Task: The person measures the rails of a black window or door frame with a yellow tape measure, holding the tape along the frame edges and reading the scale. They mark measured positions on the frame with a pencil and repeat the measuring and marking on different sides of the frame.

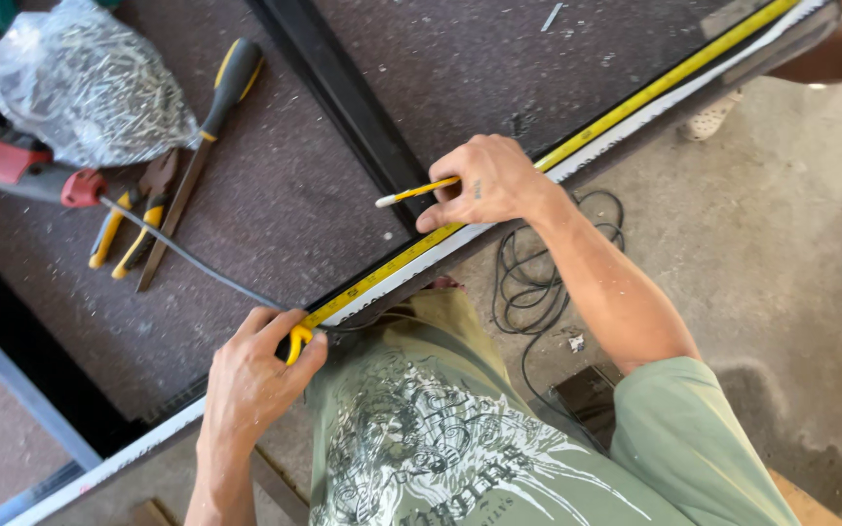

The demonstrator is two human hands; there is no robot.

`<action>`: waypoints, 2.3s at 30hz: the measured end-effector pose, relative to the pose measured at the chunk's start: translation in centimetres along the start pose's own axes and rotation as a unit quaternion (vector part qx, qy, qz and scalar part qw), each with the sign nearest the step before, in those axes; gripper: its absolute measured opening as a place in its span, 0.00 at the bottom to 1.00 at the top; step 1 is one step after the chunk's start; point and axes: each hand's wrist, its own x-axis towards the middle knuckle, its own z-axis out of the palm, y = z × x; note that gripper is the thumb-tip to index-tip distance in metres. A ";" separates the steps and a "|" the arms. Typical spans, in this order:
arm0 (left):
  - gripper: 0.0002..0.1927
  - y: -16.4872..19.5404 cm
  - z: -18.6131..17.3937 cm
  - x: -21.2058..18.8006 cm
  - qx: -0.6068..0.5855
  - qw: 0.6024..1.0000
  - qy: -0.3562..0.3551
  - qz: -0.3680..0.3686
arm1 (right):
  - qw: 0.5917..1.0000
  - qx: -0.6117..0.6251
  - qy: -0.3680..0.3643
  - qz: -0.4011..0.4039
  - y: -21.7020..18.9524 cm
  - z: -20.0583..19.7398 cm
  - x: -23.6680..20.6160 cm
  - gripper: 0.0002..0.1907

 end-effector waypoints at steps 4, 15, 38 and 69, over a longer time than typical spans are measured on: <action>0.21 -0.1 0.1 0.0 -0.005 1.000 0.000 -0.009 | 1.000 0.005 0.004 0.022 0.2 0.5 0.7 0.30; 0.21 0.1 0.3 0.0 0.019 0.999 -0.012 -0.028 | 0.997 -0.006 0.002 0.078 -0.4 0.9 1.5 0.29; 0.21 -0.3 0.6 -0.3 0.019 1.000 0.006 -0.008 | 0.998 0.012 0.005 0.055 -1.1 1.8 2.4 0.24; 0.23 -0.4 0.3 -0.1 0.015 1.000 -0.011 -0.015 | 0.997 0.042 0.027 0.065 -1.3 1.8 2.3 0.22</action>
